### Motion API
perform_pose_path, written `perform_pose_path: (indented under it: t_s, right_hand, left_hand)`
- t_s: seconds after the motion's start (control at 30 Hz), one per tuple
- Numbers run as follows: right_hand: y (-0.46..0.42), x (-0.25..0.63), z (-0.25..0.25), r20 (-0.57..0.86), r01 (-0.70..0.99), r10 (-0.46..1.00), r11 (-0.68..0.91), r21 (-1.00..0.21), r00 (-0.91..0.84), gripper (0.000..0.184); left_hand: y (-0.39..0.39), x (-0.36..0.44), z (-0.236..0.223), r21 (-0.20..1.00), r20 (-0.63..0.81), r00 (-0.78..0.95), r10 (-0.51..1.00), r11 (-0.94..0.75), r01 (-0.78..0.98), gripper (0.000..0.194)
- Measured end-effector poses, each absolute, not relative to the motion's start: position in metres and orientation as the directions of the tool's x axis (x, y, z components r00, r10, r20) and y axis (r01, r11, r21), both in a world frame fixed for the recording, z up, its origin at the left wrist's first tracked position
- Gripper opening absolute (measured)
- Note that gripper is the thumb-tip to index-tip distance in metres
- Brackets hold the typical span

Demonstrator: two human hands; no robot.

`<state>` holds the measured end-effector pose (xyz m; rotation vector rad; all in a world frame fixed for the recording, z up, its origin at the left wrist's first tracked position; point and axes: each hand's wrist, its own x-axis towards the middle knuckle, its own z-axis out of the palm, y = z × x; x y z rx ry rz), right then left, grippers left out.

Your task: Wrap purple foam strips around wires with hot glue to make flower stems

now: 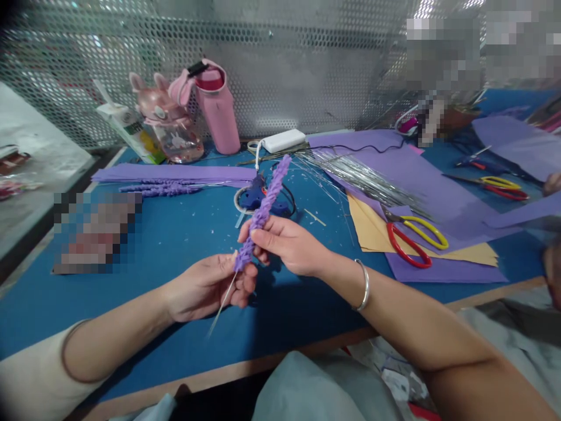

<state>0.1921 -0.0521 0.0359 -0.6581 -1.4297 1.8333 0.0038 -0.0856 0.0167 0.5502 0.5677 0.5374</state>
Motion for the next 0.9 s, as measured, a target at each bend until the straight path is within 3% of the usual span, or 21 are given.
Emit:
perform_pose_path:
  t_s: [0.2, 0.33, 0.67, 0.8, 0.9]
  right_hand:
    - [-0.055, 0.189, 0.036, 0.038, -0.167, 0.809, -0.074, -0.983, -0.587, 0.022]
    - [-0.059, 0.187, 0.039, 0.02, -0.085, 0.851, -0.029, -0.996, -0.525, 0.024]
    - [-0.069, 0.181, 0.04, 0.031, 0.035, 0.894, 0.052, -0.998, -0.447, 0.019]
    - [-0.067, 0.181, 0.038, 0.009, 0.02, 0.879, 0.021, -1.0, -0.477, 0.021]
    - [-0.062, 0.184, 0.036, -0.018, 0.005, 0.863, -0.017, -1.0, -0.505, 0.026]
  left_hand:
    - [-0.088, 0.003, 0.012, 0.608, -0.293, 0.726, 0.622, 0.708, -0.36, 0.033]
    - [-0.089, 0.003, 0.013, 0.708, -0.228, 0.718, 0.657, 0.618, -0.341, 0.034]
    - [-0.091, 0.001, 0.032, 0.963, -0.185, 0.618, 0.764, 0.267, -0.042, 0.03]
    - [-0.091, 0.003, 0.031, 0.99, -0.139, 0.583, 0.801, 0.128, 0.06, 0.03]
    - [-0.088, 0.004, 0.024, 0.987, -0.154, 0.59, 0.793, 0.156, 0.047, 0.038]
